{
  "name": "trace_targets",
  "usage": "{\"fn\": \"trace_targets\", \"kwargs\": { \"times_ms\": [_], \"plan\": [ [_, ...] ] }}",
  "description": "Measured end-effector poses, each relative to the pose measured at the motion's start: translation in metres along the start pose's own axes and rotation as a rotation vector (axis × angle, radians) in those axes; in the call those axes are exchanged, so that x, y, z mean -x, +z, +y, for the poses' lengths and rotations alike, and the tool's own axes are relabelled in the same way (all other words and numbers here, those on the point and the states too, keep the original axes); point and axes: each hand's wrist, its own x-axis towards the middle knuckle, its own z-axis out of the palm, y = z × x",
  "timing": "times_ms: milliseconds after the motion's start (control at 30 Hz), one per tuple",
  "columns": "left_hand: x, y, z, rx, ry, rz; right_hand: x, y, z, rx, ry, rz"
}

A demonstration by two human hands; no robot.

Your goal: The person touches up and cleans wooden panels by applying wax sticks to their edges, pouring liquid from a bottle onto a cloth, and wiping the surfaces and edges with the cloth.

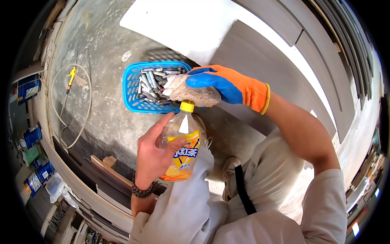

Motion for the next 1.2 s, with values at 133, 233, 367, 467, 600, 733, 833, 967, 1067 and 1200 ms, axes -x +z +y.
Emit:
{"fn": "trace_targets", "kwargs": {
  "times_ms": [133, 233, 367, 467, 600, 733, 833, 967, 1067, 1200],
  "plan": [
    [0.003, -0.007, -0.004, -0.226, 0.028, -0.005, 0.001, -0.008, 0.013, -0.008, 0.025, -0.058],
    [0.005, -0.005, -0.007, -0.299, 0.059, 0.016, 0.006, 0.004, 0.008, -0.077, 0.102, -0.075],
    [0.002, -0.001, -0.005, -0.417, 0.155, 0.038, 0.020, 0.039, -0.003, -0.169, 0.118, 0.031],
    [0.004, 0.003, -0.020, -0.559, 0.346, 0.116, 0.037, 0.063, -0.030, 0.119, 0.078, 0.196],
    [0.015, -0.010, -0.045, -0.645, 0.352, 0.264, 0.043, 0.049, -0.012, 0.205, -0.168, 0.323],
    [0.036, -0.049, -0.074, -0.263, 0.116, 0.584, 0.027, -0.067, -0.033, 0.776, -0.167, 0.877],
    [0.045, -0.096, -0.109, -0.301, 0.123, 0.763, -0.001, -0.131, -0.037, 1.217, -0.261, 1.195],
    [0.014, -0.136, -0.142, -0.380, 0.145, 1.016, -0.001, -0.027, 0.019, 1.309, -0.467, 0.846],
    [-0.003, -0.161, -0.159, -0.295, 0.209, 1.023, 0.013, 0.009, 0.037, 1.370, -0.486, 0.485],
    [-0.024, -0.176, -0.189, -0.157, 0.304, 1.052, -0.008, -0.072, -0.014, 1.358, -0.331, 0.859]
  ]
}}
